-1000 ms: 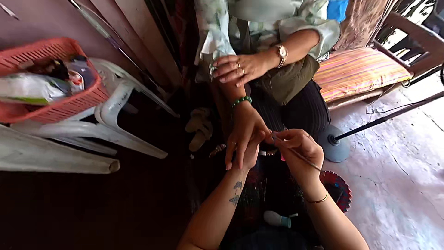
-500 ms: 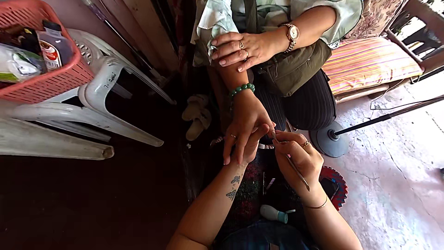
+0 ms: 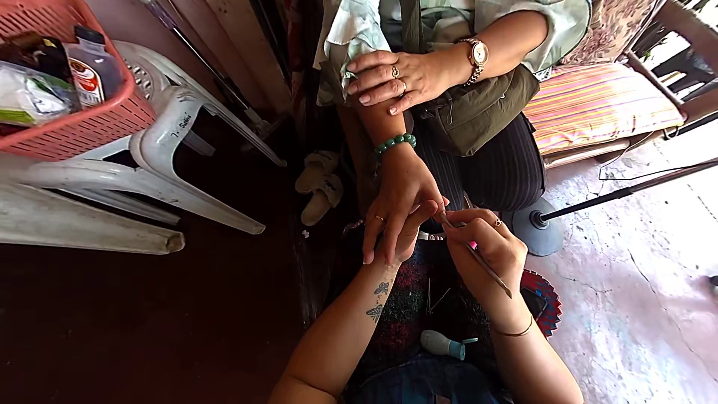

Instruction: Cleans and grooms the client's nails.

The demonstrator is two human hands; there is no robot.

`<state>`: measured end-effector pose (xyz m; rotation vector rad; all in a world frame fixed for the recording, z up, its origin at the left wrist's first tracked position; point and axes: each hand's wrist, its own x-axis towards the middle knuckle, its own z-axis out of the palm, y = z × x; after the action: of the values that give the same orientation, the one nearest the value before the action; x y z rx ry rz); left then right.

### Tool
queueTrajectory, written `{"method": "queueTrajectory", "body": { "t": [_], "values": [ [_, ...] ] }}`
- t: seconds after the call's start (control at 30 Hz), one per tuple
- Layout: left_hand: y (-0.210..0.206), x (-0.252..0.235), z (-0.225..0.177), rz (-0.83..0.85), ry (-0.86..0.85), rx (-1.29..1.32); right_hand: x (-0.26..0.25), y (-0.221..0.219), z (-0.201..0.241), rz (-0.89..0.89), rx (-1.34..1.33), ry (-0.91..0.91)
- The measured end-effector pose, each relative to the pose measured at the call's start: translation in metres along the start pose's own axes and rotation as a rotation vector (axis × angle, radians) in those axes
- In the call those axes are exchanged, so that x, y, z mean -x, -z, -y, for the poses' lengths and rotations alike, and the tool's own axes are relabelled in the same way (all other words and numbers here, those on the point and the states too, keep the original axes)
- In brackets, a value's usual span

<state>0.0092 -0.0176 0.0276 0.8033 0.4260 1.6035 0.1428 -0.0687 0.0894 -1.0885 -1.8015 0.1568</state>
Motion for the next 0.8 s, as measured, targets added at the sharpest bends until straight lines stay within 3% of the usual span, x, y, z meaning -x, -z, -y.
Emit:
{"method": "queueTrajectory", "body": {
  "t": [0.07, 0.17, 0.33, 0.5, 0.8],
  "values": [
    [0.002, -0.002, 0.003, 0.066, 0.005, -0.020, 0.000, 0.002, 0.002, 0.004, -0.033, -0.027],
    [-0.012, -0.004, -0.006, -0.028, -0.007, -0.072, -0.001, 0.000, 0.002, -0.003, -0.038, -0.035],
    [0.009, -0.004, 0.014, 0.121, 0.014, -0.002, -0.002, 0.002, 0.002, -0.001, -0.083, -0.078],
    [-0.002, -0.002, 0.001, 0.054, 0.033, 0.016, -0.001, -0.001, 0.000, -0.029, -0.075, -0.073],
    [0.006, -0.003, 0.013, 0.094, 0.024, 0.032, 0.002, -0.001, 0.000, -0.035, -0.110, -0.063]
  ]
}}
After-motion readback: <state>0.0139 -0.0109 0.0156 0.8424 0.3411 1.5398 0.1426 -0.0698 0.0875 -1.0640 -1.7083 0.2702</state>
